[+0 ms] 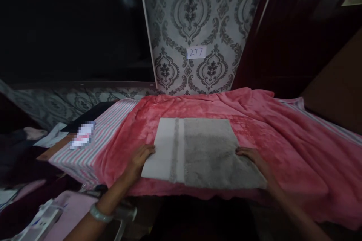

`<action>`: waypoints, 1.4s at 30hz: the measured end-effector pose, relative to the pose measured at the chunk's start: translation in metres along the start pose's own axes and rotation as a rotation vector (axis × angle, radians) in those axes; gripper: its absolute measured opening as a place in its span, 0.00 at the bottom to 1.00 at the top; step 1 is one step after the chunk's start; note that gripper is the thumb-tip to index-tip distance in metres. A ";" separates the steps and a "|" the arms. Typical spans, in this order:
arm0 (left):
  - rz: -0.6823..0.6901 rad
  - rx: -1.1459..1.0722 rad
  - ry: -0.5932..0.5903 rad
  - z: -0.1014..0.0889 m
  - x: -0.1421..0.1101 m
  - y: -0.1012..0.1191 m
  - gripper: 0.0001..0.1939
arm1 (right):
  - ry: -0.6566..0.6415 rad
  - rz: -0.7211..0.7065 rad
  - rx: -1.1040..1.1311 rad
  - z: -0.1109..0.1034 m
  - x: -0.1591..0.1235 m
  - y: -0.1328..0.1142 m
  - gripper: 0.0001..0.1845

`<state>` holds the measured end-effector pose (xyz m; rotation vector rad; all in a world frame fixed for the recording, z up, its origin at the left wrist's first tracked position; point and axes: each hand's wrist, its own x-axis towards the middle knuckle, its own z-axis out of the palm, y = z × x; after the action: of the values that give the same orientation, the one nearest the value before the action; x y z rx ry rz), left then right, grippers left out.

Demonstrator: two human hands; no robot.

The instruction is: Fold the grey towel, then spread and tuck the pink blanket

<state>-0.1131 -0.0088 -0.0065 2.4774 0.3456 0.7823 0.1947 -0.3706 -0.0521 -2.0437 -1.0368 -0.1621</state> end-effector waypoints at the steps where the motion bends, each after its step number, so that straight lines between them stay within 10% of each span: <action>1: 0.007 0.042 -0.030 -0.003 -0.004 -0.003 0.13 | -0.039 -0.037 0.018 -0.003 -0.007 0.003 0.22; 5: 0.044 0.170 -0.157 -0.025 -0.008 -0.020 0.12 | -0.116 -0.064 0.018 -0.029 -0.022 0.009 0.22; 9: 0.002 0.217 0.044 -0.027 0.026 -0.015 0.15 | 0.019 0.094 -0.046 -0.039 0.008 -0.011 0.24; 19: -0.064 0.341 -0.160 0.106 0.169 0.080 0.26 | -0.177 0.069 -0.348 0.076 0.150 -0.138 0.32; 25: -0.105 0.426 -0.199 0.132 0.158 0.055 0.26 | -0.278 0.094 -0.392 0.112 0.132 -0.119 0.31; 42: -0.132 0.469 -0.240 0.130 0.160 0.063 0.27 | -0.254 0.415 -0.511 0.057 0.135 -0.049 0.36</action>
<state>0.0976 -0.0520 0.0103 2.9045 0.6583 0.3702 0.2346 -0.2308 0.0005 -2.7560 -0.7385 0.0594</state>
